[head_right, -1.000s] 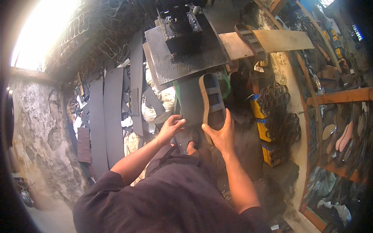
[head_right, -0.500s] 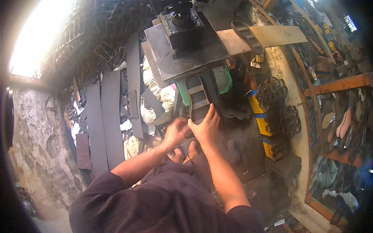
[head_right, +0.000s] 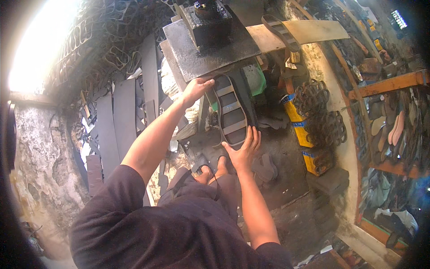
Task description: The person repeatedly places flat rubber sheets under a hydraulic press to cut out slipper-shaped pieces. After each press cycle, the person removes the cut slipper and sets it aside. The person then gathers the finished slippers and stacks them on the floor.
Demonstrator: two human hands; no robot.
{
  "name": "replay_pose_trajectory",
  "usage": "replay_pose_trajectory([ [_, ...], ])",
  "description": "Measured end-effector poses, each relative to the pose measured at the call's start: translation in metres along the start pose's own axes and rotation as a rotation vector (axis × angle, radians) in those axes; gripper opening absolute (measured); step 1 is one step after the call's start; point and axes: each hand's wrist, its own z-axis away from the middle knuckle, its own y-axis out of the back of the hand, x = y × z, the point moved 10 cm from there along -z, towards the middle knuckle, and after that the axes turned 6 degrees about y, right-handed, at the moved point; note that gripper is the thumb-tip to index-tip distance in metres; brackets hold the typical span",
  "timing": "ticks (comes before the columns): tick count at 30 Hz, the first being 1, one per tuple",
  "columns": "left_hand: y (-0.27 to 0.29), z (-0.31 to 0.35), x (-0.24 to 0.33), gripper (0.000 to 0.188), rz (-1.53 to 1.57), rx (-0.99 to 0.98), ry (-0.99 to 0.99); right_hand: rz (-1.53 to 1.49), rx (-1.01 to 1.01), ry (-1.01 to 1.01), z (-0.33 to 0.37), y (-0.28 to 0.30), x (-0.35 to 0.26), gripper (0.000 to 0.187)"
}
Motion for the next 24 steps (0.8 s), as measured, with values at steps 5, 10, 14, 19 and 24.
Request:
replay_pose_trajectory([
  [5,0.003,-0.018,-0.015,0.062,-0.024,0.038,-0.080,-0.193,-0.012,-0.031,0.005,-0.010,0.014,0.109],
  [10,-0.001,-0.008,-0.002,0.063,-0.073,0.016,-0.144,-0.196,-0.055,0.025,0.008,-0.007,0.025,0.101],
  [14,0.000,-0.013,-0.002,0.068,-0.091,0.015,-0.171,-0.204,-0.034,0.036,0.005,-0.006,0.023,0.098],
  [19,0.001,-0.013,-0.004,0.072,-0.107,0.025,-0.158,-0.181,-0.040,0.050,0.002,-0.006,0.026,0.096],
  [24,-0.002,-0.009,0.000,0.070,-0.129,0.013,-0.151,-0.167,-0.060,0.013,0.004,-0.005,0.026,0.093],
])
